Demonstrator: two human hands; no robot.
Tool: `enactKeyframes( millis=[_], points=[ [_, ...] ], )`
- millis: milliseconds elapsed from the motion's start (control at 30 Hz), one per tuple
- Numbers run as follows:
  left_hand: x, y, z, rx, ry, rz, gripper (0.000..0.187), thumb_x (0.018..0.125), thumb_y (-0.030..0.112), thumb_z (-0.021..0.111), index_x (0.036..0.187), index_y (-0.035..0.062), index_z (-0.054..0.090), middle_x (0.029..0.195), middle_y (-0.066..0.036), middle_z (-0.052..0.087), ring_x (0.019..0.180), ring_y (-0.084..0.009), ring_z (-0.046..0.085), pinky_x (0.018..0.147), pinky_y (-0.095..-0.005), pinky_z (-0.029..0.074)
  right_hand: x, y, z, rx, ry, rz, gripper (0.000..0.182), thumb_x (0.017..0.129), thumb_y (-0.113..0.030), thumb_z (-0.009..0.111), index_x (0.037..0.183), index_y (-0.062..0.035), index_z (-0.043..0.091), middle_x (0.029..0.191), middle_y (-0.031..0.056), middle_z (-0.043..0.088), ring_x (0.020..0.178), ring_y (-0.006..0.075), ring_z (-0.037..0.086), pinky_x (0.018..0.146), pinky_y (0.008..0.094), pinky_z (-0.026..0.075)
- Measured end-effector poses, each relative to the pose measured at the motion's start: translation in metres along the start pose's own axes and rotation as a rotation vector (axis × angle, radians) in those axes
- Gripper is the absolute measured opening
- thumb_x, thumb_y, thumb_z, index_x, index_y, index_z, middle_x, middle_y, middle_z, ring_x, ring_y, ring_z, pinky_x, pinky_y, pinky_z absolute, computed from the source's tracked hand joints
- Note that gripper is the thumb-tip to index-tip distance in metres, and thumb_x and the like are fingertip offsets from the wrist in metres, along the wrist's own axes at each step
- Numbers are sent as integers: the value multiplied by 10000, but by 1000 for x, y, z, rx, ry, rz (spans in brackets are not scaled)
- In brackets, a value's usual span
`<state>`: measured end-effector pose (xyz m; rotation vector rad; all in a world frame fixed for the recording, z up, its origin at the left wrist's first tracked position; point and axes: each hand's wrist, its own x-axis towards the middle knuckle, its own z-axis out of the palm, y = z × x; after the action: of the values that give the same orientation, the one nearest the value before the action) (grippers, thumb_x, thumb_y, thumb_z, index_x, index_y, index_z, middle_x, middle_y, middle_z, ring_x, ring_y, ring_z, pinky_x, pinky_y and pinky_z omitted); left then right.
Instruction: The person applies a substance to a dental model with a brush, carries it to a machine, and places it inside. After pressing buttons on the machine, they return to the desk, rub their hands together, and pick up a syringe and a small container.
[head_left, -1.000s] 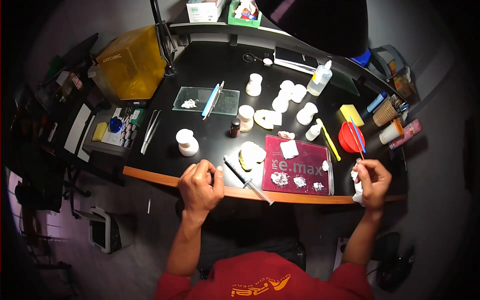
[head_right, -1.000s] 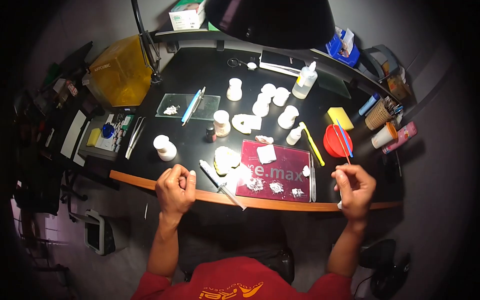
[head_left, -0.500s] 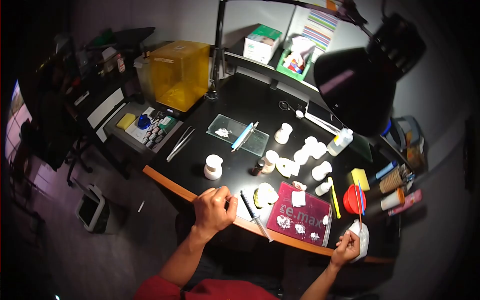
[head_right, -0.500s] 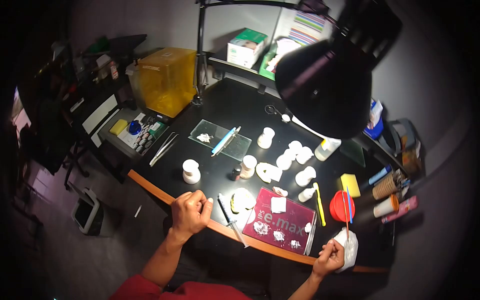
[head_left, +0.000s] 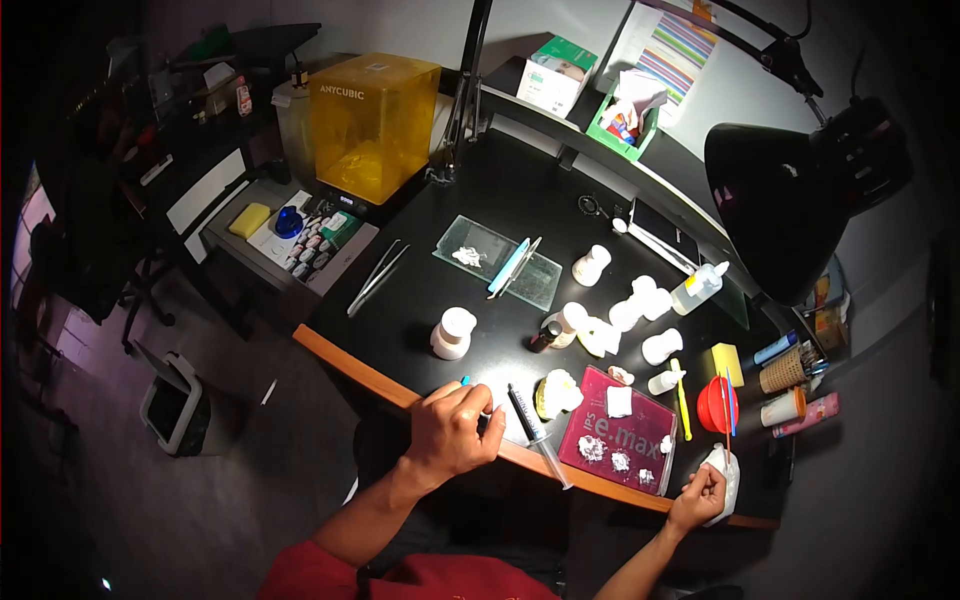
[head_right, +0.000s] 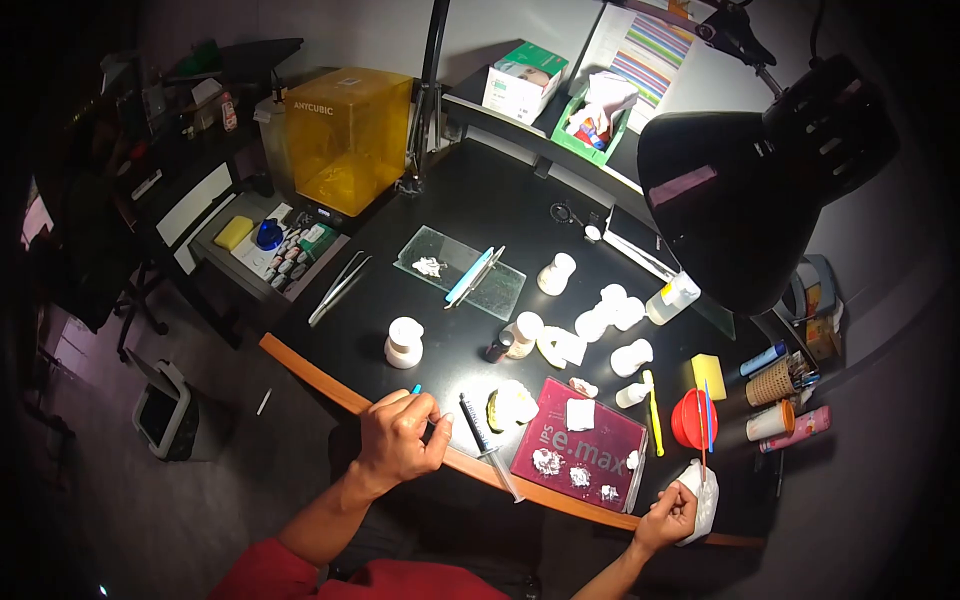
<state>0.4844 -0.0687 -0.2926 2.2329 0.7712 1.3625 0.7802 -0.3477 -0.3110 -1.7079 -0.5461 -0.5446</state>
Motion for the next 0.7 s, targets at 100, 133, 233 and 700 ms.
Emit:
enactKeyframes(
  millis=[100,133,233,700],
  points=[
    [1,0,1,-6,11,5,229,721,110,732,645,88,517,506,-27,441,464,-204,473,439,-342,356,1,-2,-2,-44,-11,-1,90,937,-54,619,883,15,639,661,-1,554,509,33,445,451,184,319],
    [1,0,1,-6,17,4,230,717,107,734,645,90,516,505,-25,436,463,-201,471,437,-340,354,1,-3,-1,-60,-24,0,90,937,-53,619,882,15,639,661,0,553,505,32,440,451,184,317],
    [2,0,1,-13,32,-13,226,710,104,733,646,93,516,501,-18,428,461,-193,466,436,-335,352,1,-7,1,-70,-38,-12,92,933,-55,620,875,14,638,648,-3,541,489,31,423,447,187,308],
    [1,-1,2,-7,9,3,220,708,94,728,640,92,519,502,-17,427,456,-193,458,439,-333,349,0,-11,2,-66,-40,1,84,934,-49,620,869,1,635,681,-16,542,530,29,447,456,179,326]
  ],
)
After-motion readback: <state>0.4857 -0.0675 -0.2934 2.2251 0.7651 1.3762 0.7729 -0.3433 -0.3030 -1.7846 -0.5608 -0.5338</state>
